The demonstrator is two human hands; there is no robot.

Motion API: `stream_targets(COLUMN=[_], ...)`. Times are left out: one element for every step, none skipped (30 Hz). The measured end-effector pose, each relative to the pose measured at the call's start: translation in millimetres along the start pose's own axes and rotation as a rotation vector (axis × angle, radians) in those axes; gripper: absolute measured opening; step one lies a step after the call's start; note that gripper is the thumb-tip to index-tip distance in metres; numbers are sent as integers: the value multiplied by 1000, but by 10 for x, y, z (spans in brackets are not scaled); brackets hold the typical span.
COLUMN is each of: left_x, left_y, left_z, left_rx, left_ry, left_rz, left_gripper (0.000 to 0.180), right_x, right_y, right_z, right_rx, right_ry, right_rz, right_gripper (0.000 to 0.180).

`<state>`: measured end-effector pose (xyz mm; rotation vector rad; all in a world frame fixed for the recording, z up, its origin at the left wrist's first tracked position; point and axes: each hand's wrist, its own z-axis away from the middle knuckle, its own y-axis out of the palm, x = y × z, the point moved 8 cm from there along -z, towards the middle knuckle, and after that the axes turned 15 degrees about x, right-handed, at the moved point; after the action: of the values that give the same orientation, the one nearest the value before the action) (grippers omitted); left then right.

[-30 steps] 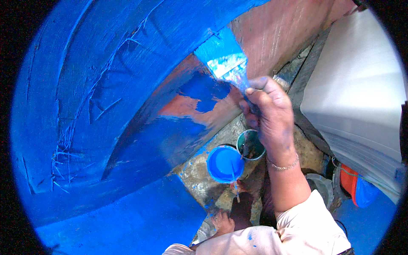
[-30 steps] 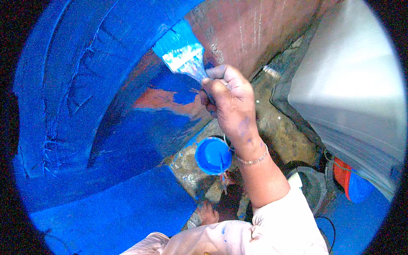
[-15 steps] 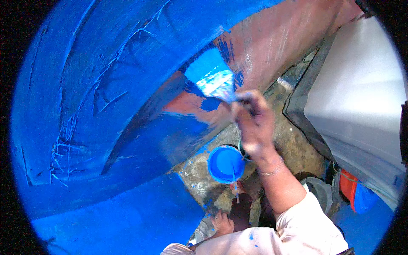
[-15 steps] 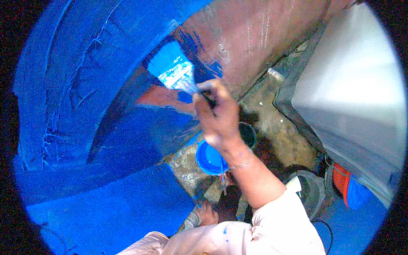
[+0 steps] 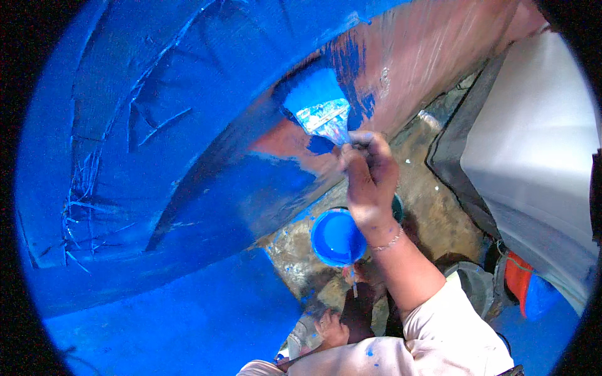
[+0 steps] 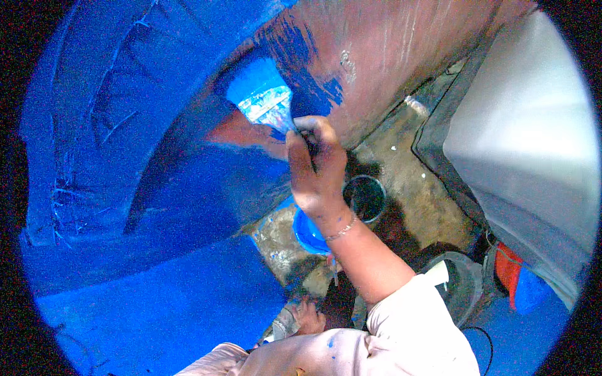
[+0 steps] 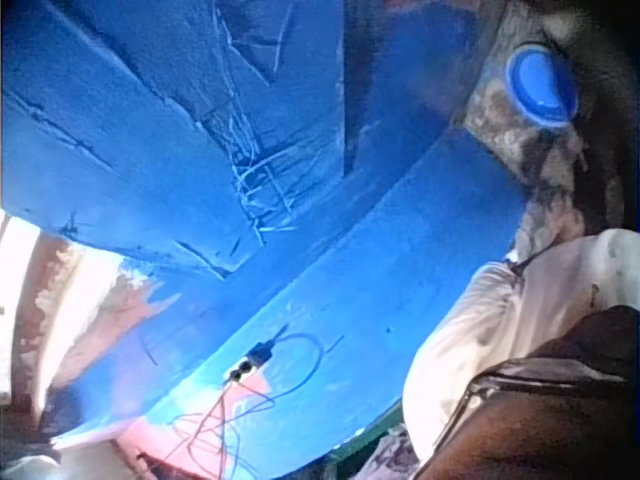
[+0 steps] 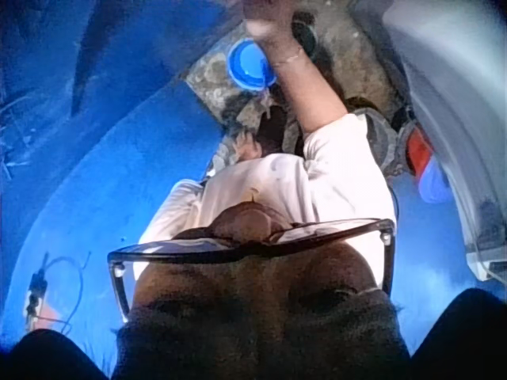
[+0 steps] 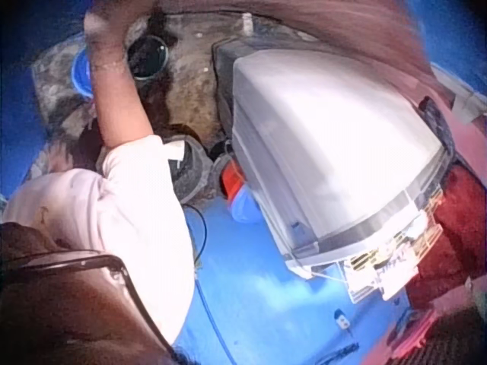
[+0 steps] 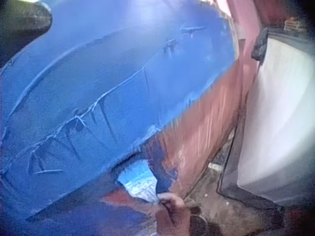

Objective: The person paints a blue wall and its edges near the floor using a paintbrush and blue paint from a bucket.

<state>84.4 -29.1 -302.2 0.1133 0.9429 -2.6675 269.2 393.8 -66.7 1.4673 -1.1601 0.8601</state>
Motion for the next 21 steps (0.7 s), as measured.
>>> stream_targets(left_x=[22, 50, 77, 75, 93, 108, 103, 101, 120, 129, 133, 133, 120, 110, 107, 109, 109, 93, 100, 83, 92], left_y=[18, 34, 51, 32, 38, 28, 30, 32, 45, 55, 65, 80, 46, 13, 12, 14, 27, 18, 12, 4, 30], left_z=[-2, 4, 20, 20, 38, 55, 62, 66, 65, 71, 82, 96, 98, 98, 83, 73, 73, 82, 101, 94, 74], left_rx=[-6, -11, -13, -17, -20, -41, -56, -75, -96, -115, -134, -150, -169, -189, -178, -165, -145, -161, -188, -212, -204], left_ry=[-11, -21, -24, -26, -30, -25, -6, 8, 11, 14, 17, 19, 16, 14, 18, 24, 26, 32, 29, 42, 35], left_rz=[6, 12, 9, 6, 5, 15, 23, 31, 36, 41, 45, 51, 56, 61, 59, 55, 48, 27, 9, -13, -26], left_gripper=[44, 43, 43, 42, 42, 41, 40, 40, 39, 38, 38, 38, 38, 38, 38, 39, 39, 40, 40, 40, 41], right_x=[-74, -124, -165, -217, -257, -240, -164, -112, -60, -21, 27, 72, 87, 181, 220, 239, 258, 271, 302, 390, 463], right_y=[55, 65, -21, -165, -284, -357, -446, -471, -473, -470, -417, -332, -250, -170, -80, 16, 95, 177, 318, 460, 599], right_z=[11, 82, 113, 124, 132, 25, -119, -257, -389, -449, -468, -486, -508, -424, -335, -239, -170, -98, -17, 103, 237], right_rx=[-13, -65, -162, -258, -353, -346, -348, -354, -357, -361, -341, -321, -300, -250, -220, -194, -141, -91, -7, 23, 54], right_ry=[-7, 48, 53, 55, 60, 56, 46, 30, 13, -1, -12, -24, -35, -75, -120, -164, -181, -203, -215, -348, -481], right_rz=[-121, -177, -223, -267, -311, -296, -270, -288, -310, -330, -303, -276, -253, -53, 107, 267, 371, 471, 504, 563, 622], right_gripper=[12, 11, 11, 11, 12, 12, 13, 13, 13, 14, 13, 13, 13, 10, 10, 10, 11, 12, 15, 17, 19])
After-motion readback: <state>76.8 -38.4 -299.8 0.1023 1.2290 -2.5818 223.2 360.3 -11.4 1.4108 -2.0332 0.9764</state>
